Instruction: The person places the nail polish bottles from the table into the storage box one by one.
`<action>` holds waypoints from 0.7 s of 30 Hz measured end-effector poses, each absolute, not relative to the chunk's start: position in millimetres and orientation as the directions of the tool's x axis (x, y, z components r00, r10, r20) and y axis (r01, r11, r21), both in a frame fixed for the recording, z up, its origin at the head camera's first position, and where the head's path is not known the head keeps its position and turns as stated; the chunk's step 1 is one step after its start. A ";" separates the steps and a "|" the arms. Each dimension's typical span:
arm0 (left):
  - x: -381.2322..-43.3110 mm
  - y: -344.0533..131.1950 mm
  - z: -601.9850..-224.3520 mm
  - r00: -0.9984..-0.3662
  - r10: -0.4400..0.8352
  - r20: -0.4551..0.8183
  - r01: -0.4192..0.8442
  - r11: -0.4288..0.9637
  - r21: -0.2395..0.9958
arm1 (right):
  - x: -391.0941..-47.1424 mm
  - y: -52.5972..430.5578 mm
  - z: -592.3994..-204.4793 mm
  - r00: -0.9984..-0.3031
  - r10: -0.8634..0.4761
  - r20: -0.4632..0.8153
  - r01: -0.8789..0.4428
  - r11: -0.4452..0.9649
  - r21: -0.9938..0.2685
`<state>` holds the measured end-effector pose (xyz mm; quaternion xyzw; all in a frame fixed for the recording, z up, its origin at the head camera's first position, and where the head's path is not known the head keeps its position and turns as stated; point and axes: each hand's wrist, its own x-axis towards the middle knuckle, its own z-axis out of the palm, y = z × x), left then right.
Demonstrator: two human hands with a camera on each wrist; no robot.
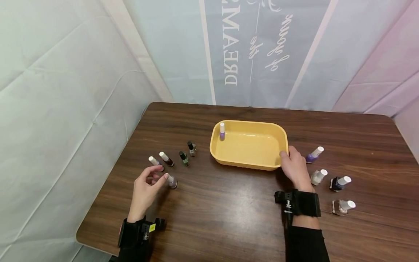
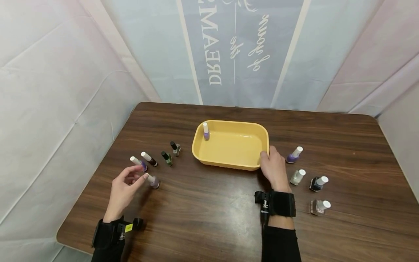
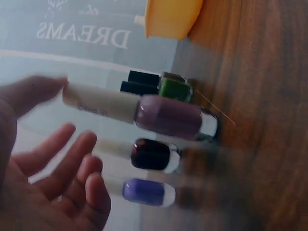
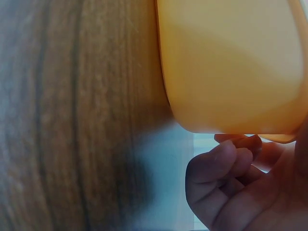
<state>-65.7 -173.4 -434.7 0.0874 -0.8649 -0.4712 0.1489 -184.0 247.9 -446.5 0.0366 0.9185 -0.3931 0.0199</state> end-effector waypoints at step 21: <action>-68.6 -177.9 -456.5 -0.959 -0.119 0.257 0.125 0.634 0.763 | -184.1 247.6 -446.2 -0.997 0.061 -0.049 0.078 0.689 -0.721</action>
